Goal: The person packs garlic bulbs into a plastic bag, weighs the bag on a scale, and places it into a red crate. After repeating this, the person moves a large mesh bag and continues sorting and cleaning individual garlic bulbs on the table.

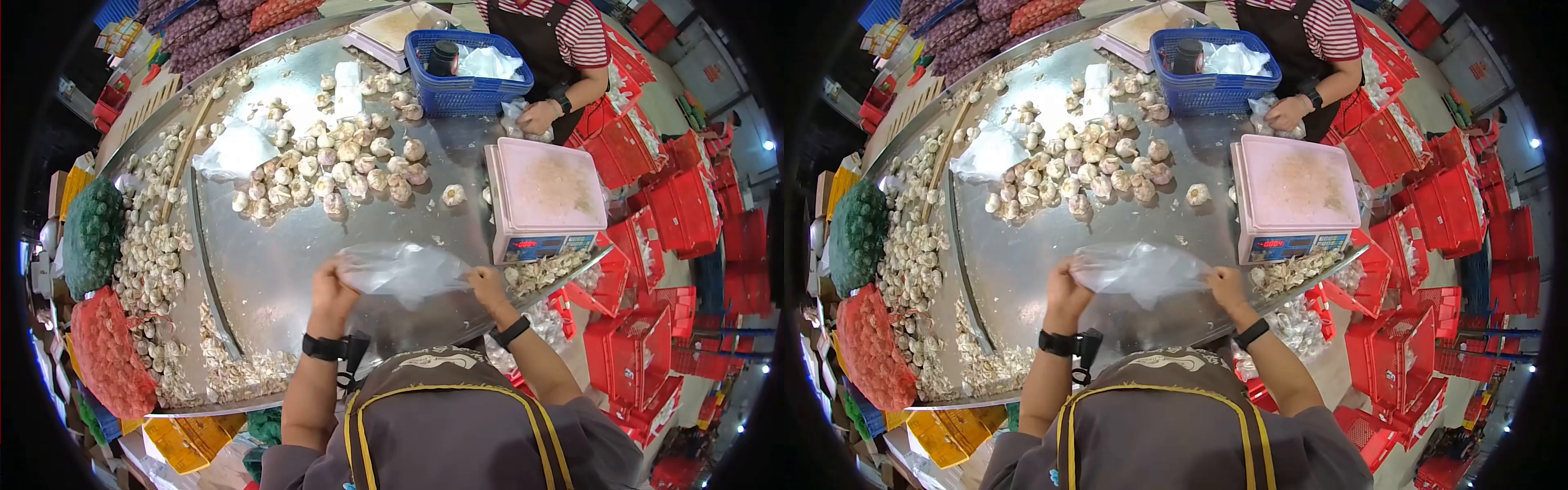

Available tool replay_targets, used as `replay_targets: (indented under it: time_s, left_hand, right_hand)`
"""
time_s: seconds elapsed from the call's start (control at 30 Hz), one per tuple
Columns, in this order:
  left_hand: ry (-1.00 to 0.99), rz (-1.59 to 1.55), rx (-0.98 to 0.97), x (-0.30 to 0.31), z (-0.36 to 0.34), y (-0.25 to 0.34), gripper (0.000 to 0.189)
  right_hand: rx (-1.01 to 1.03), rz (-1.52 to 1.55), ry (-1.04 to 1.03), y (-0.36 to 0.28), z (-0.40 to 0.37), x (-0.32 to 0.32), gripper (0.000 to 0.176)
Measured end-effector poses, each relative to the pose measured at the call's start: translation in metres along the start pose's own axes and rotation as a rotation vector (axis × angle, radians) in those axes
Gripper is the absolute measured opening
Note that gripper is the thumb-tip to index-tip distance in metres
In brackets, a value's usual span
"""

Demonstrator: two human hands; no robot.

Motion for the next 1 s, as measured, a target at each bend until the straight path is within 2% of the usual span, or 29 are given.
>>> replay_targets:
  time_s: [0.07,0.1,0.13,0.17,0.2,0.23,0.27,0.3,0.33,0.37,0.4,0.43,0.47,0.5,0.53,0.57,0.6,0.63,0.67,0.7,0.73,0.77,0.8,0.83,0.87,0.9,0.97,1.0]
  left_hand:
    - [0.097,0.024,0.036,0.005,0.002,0.011,0.011]
    - [0.098,0.021,0.036,0.013,0.005,0.010,0.011]
    - [-0.043,0.064,0.041,0.020,0.012,0.004,0.009]
    - [-0.186,0.106,0.045,0.022,0.016,0.000,0.008]
    - [-0.189,0.105,0.050,0.002,0.011,-0.003,0.008]
    - [-0.132,0.396,-0.024,-0.035,-0.001,-0.005,0.006]
    - [-0.073,0.688,-0.101,-0.055,-0.007,-0.006,0.006]
    - [-0.073,0.688,-0.096,-0.051,-0.002,-0.010,0.006]
    - [-0.017,1.107,-0.348,-0.045,0.006,-0.010,0.007]
    - [0.047,1.518,-0.611,-0.040,0.012,-0.009,0.008]
    - [0.051,1.517,-0.613,-0.036,0.016,-0.005,0.008]
    - [0.199,1.647,-0.641,-0.031,0.021,0.003,0.008]
    - [0.351,1.772,-0.669,-0.025,0.026,0.012,0.008]
    - [0.351,1.769,-0.680,-0.008,0.038,0.014,0.008]
    - [0.269,1.465,-0.481,0.023,0.053,0.007,0.008]
    - [0.184,1.157,-0.290,0.043,0.066,-0.003,0.008]
    - [0.178,1.153,-0.304,0.048,0.068,-0.008,0.008]
    - [0.135,0.931,-0.098,0.053,0.068,-0.018,0.009]
    - [0.091,0.703,0.104,0.058,0.073,-0.025,0.010]
    - [0.088,0.699,0.100,0.042,0.071,-0.026,0.010]
    - [0.137,0.487,0.268,0.014,0.059,-0.033,0.012]
    - [0.183,0.272,0.432,-0.004,0.054,-0.041,0.013]
    - [0.183,0.265,0.433,0.004,0.067,-0.055,0.013]
    - [0.080,0.118,0.472,0.022,0.084,-0.075,0.017]
    - [-0.020,-0.031,0.506,0.030,0.094,-0.088,0.021]
    - [-0.012,-0.043,0.501,0.027,0.099,-0.092,0.021]
    - [0.007,-0.207,0.419,0.014,0.115,-0.099,0.024]
    - [0.015,-0.224,0.407,0.013,0.127,-0.101,0.024]
  right_hand:
    - [0.049,-0.062,-0.015,0.000,-0.010,0.010,0.019]
    - [0.097,-0.120,-0.033,-0.005,-0.014,0.014,0.026]
    - [0.092,-0.120,-0.033,-0.020,-0.019,0.011,0.026]
    - [0.376,-0.209,0.072,-0.051,-0.024,0.003,0.031]
    - [0.663,-0.300,0.179,-0.071,-0.026,-0.002,0.037]
    - [0.657,-0.303,0.181,-0.069,-0.023,-0.005,0.037]
    - [0.645,-0.283,0.013,-0.064,-0.019,-0.011,0.033]
    - [0.631,-0.260,-0.156,-0.061,-0.017,-0.014,0.030]
    - [0.629,-0.259,-0.156,-0.065,-0.015,-0.010,0.030]
    - [0.271,0.125,-0.320,-0.065,-0.011,-0.005,0.027]
    - [-0.099,0.501,-0.470,-0.063,-0.008,-0.001,0.026]
    - [-0.096,0.498,-0.473,-0.059,-0.005,0.015,0.026]
    - [-0.238,0.690,-0.729,-0.051,-0.004,0.036,0.025]
    - [-0.380,0.876,-0.986,-0.050,-0.004,0.047,0.024]
    - [-0.369,0.871,-0.985,-0.048,-0.003,0.047,0.024]
    - [-0.364,1.145,-0.940,-0.045,-0.003,0.048,0.022]
    - [-0.355,1.417,-0.885,-0.042,0.003,0.048,0.019]
    - [-0.346,1.410,-0.887,-0.040,0.012,0.043,0.019]
    - [-0.473,1.481,-0.572,-0.032,0.025,0.036,0.020]
    - [-0.593,1.525,-0.249,-0.017,0.037,0.031,0.021]
    - [-0.578,1.816,-0.361,0.026,0.058,0.023,0.024]
    - [-0.579,1.810,-0.360,0.031,0.070,0.021,0.024]
    - [-0.565,1.735,-0.165,0.033,0.081,0.018,0.024]
    - [-0.552,1.651,0.025,0.039,0.090,0.015,0.023]
    - [-0.594,1.703,0.084,0.053,0.103,0.007,0.021]
    - [-0.606,1.692,0.079,0.065,0.119,-0.003,0.021]
    - [-0.546,1.541,0.465,0.079,0.153,-0.014,0.022]
    - [-0.421,1.449,0.445,0.072,0.166,-0.020,0.029]
Point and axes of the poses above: each hand's wrist, its own z-axis towards the middle knuckle, its own x-axis out of the back of the hand, y = z × x, the point moved 2 cm from there along z, towards the middle knuckle, and after that the axes turned 10 degrees about z, right-handed, at the moved point
